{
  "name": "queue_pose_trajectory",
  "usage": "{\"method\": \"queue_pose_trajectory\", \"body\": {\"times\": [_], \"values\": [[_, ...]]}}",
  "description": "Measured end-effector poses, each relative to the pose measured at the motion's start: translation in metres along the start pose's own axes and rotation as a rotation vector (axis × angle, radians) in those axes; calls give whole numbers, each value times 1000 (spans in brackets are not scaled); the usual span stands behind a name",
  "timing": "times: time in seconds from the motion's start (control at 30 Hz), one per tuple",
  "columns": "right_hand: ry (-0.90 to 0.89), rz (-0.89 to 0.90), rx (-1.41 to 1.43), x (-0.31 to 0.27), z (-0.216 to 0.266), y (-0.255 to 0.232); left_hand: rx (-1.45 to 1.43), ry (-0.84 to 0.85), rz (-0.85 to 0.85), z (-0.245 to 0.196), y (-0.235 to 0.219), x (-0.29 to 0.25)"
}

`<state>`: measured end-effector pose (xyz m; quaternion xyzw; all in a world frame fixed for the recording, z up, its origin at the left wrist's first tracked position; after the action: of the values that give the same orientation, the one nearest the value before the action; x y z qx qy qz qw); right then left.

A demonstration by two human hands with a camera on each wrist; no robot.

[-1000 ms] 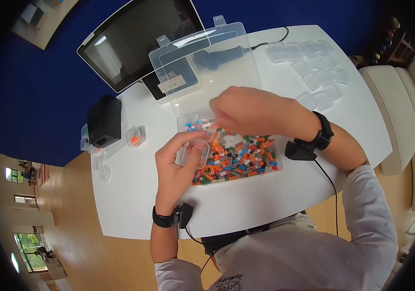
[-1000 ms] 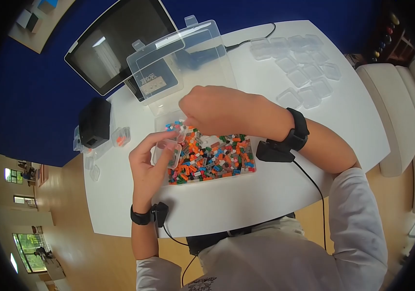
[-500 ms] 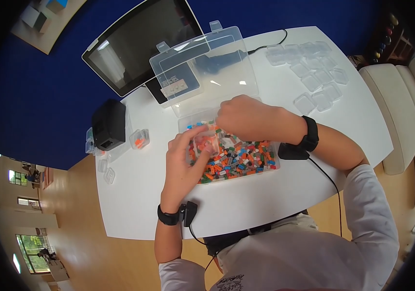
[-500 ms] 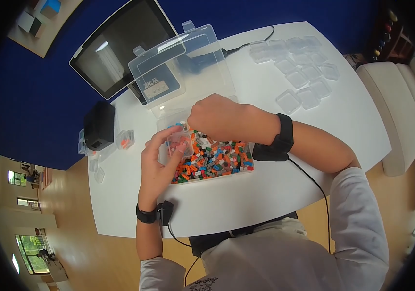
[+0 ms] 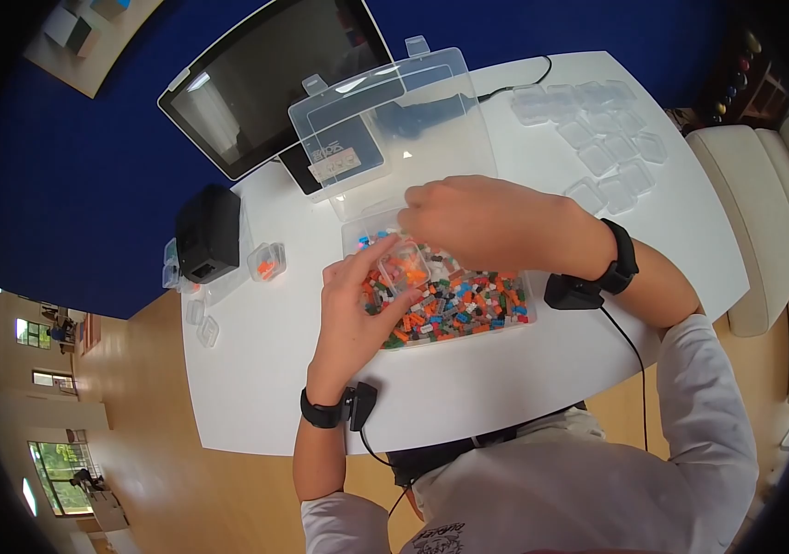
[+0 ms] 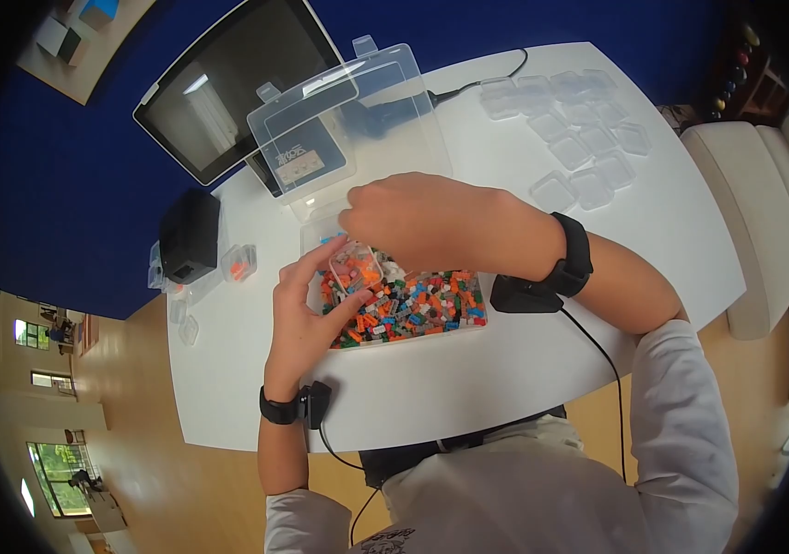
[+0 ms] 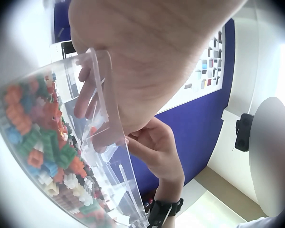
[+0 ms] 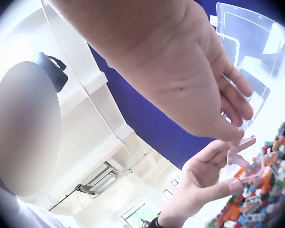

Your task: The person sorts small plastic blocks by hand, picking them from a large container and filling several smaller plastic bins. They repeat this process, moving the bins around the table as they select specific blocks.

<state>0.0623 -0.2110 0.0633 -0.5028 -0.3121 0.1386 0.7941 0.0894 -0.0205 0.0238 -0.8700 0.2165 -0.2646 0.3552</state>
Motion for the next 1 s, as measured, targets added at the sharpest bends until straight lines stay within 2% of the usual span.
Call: {"method": "queue_pose_trajectory", "body": {"times": [0.07, 0.2, 0.37, 0.57, 0.67, 0.8, 0.87, 1.0], "values": [[72, 154, -171, -4, -17, 18, 7, 51, 29, -5, 1, 1], [60, 158, -102, -9, -32, 44, 1, 64, 24, -4, 2, 1], [44, 203, -107, -3, -31, 55, 0, 40, 11, 6, 3, -1], [63, 229, -129, -2, -26, 56, -65, 42, 17, -1, 2, 2], [100, 315, -107, 0, -25, 51, -51, 51, 34, 1, 3, 1], [100, 321, -91, -1, -23, 36, -3, 35, 28, 2, 3, -1], [-63, 92, -103, 2, -9, 16, -34, 31, 29, 0, 3, -1], [-5, -17, -7, 8, 10, 7, -19, -9, 44, 9, 6, -3]]}}
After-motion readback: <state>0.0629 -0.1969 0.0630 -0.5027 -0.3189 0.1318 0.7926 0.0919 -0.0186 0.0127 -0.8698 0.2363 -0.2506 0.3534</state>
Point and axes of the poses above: each hand's wrist, its own x-axis towards the middle knuckle, its own y-axis out of the palm, z = x × y, the point moved 7 cm from there along x, towards the middle knuckle, and after that the axes turned 5 degrees about -z, right-handed, at the moved point
